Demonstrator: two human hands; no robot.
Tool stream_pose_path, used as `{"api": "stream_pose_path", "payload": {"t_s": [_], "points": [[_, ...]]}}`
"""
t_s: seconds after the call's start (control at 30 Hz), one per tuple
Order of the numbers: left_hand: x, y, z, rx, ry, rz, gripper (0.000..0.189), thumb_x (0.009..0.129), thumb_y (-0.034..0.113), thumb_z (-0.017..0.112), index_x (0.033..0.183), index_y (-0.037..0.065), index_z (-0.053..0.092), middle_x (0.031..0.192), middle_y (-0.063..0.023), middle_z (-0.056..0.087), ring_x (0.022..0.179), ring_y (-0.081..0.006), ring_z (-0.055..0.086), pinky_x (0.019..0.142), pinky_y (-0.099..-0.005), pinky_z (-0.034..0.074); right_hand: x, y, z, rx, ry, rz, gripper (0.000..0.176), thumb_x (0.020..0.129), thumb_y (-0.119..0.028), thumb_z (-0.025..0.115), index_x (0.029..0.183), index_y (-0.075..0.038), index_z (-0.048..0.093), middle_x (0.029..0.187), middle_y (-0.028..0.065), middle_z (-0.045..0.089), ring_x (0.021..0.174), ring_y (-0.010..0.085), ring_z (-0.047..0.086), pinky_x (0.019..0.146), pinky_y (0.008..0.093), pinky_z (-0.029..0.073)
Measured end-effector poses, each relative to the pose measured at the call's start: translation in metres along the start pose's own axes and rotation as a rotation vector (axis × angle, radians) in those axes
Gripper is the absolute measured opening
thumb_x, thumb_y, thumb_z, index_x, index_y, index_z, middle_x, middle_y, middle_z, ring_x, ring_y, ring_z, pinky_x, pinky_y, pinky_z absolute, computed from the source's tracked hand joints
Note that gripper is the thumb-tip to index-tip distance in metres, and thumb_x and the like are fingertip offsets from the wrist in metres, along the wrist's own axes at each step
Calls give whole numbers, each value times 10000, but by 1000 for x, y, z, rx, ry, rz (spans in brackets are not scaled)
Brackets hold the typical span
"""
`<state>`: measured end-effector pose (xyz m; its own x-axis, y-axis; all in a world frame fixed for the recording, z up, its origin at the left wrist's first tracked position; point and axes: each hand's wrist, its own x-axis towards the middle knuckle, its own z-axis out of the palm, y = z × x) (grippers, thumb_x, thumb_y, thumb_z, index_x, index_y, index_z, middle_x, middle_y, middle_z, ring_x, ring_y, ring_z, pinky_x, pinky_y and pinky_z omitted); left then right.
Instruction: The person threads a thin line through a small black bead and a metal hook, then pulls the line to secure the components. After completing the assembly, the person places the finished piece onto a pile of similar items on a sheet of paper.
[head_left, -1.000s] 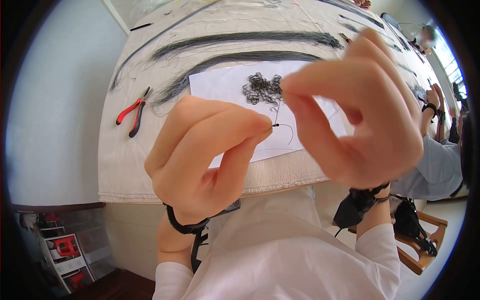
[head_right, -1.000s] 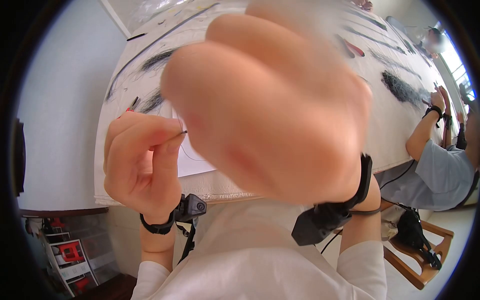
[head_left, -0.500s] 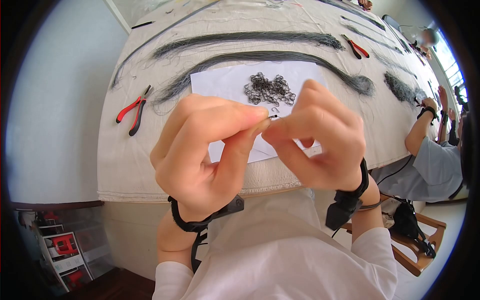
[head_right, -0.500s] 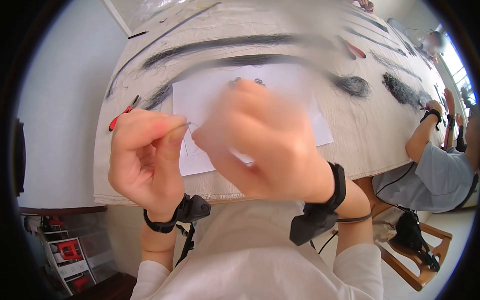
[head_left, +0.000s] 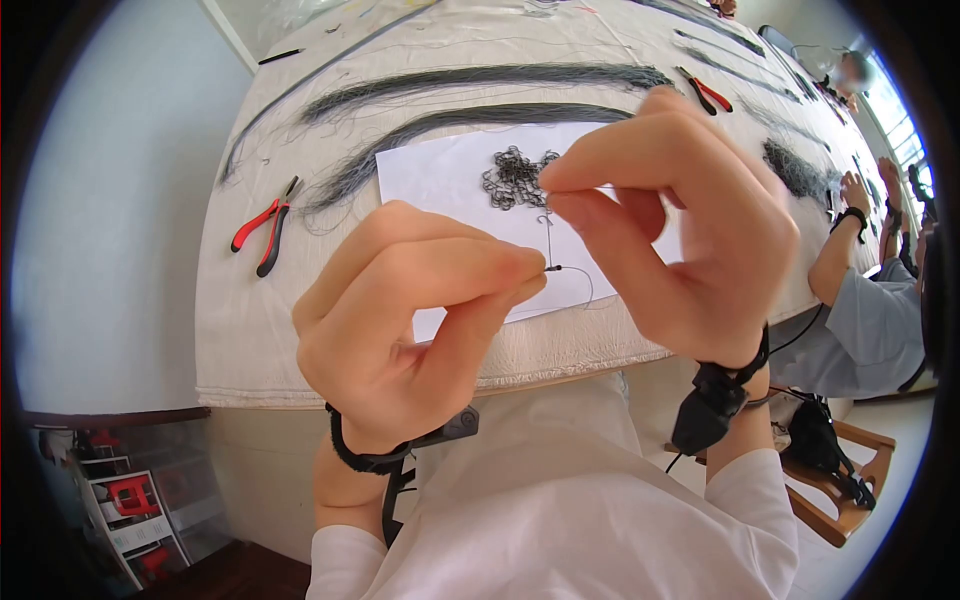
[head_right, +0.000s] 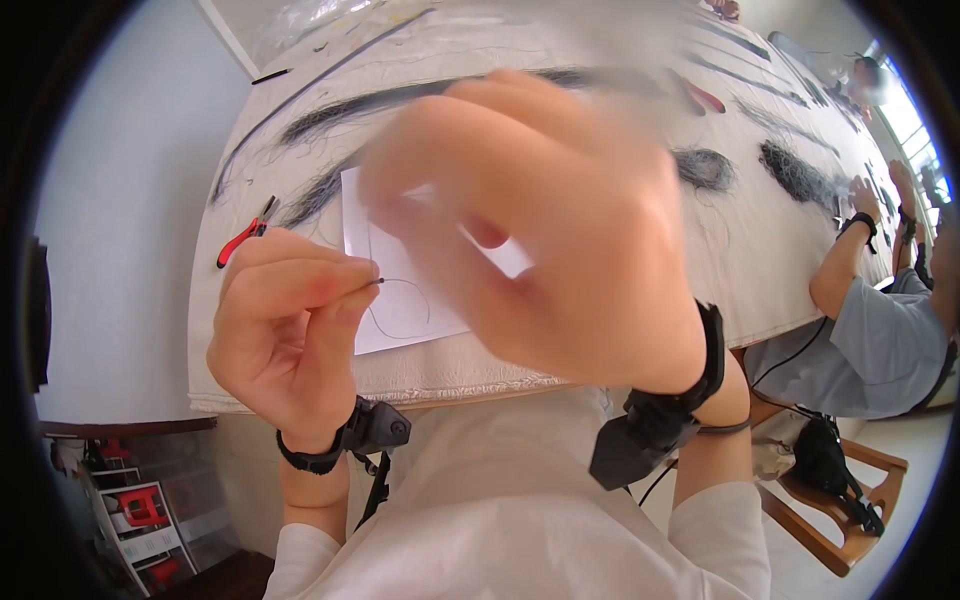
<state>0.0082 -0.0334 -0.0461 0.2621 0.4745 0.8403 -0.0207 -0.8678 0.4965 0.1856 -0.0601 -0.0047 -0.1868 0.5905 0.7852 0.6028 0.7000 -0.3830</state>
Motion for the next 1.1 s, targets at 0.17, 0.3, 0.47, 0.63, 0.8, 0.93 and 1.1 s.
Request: {"api": "stream_pose_path", "payload": {"t_s": [0.17,0.3,0.47,0.63,0.8,0.93,1.1], "points": [[-1,-5,1,-17,9,5,156,779,-87,674,892,-10,599,820,-97,615,687,-146,535,593,-241,423,-18,10,17,206,-69,72,206,625,125,614,768,-19,650,616,13,489,522,105,411,475,237,295],[-5,-3,2,22,58,-45,148,785,-89,673,897,-13,614,841,-99,622,695,-148,541,604,-246,433,-30,5,23,119,-17,-74,265,565,133,653,772,-33,658,605,9,465,514,129,382,464,251,278],[-3,-2,0,96,50,-6,157,773,-95,680,900,-16,633,848,-98,626,712,-159,556,625,-253,446,-34,-12,21,-160,80,-250,306,524,72,739,804,-31,672,607,2,465,504,146,368,434,260,261],[0,0,-4,137,-5,49,160,760,-84,688,898,-21,638,809,-91,630,716,-167,564,631,-257,451,-12,-23,2,-336,88,-354,388,465,60,734,836,-37,672,619,8,458,502,146,365,433,262,239],[-1,5,-5,81,-44,-36,119,783,-51,673,875,-23,603,805,-98,624,713,-157,557,628,-247,441,2,0,1,-75,43,-247,316,617,142,677,884,-26,649,723,19,569,536,99,419,481,237,281],[-3,3,-3,-49,-8,-116,114,810,-41,660,887,-17,580,826,-107,610,720,-146,547,626,-241,433,-6,14,13,163,-41,-21,183,764,108,626,900,-11,604,802,27,620,548,53,428,514,188,304],[-2,-3,6,-128,203,-98,155,746,-113,699,852,-5,664,761,-76,625,634,-110,542,517,-206,402,-26,14,31,270,15,-18,231,655,147,636,828,-3,611,672,33,554,537,101,438,481,219,307]]}}
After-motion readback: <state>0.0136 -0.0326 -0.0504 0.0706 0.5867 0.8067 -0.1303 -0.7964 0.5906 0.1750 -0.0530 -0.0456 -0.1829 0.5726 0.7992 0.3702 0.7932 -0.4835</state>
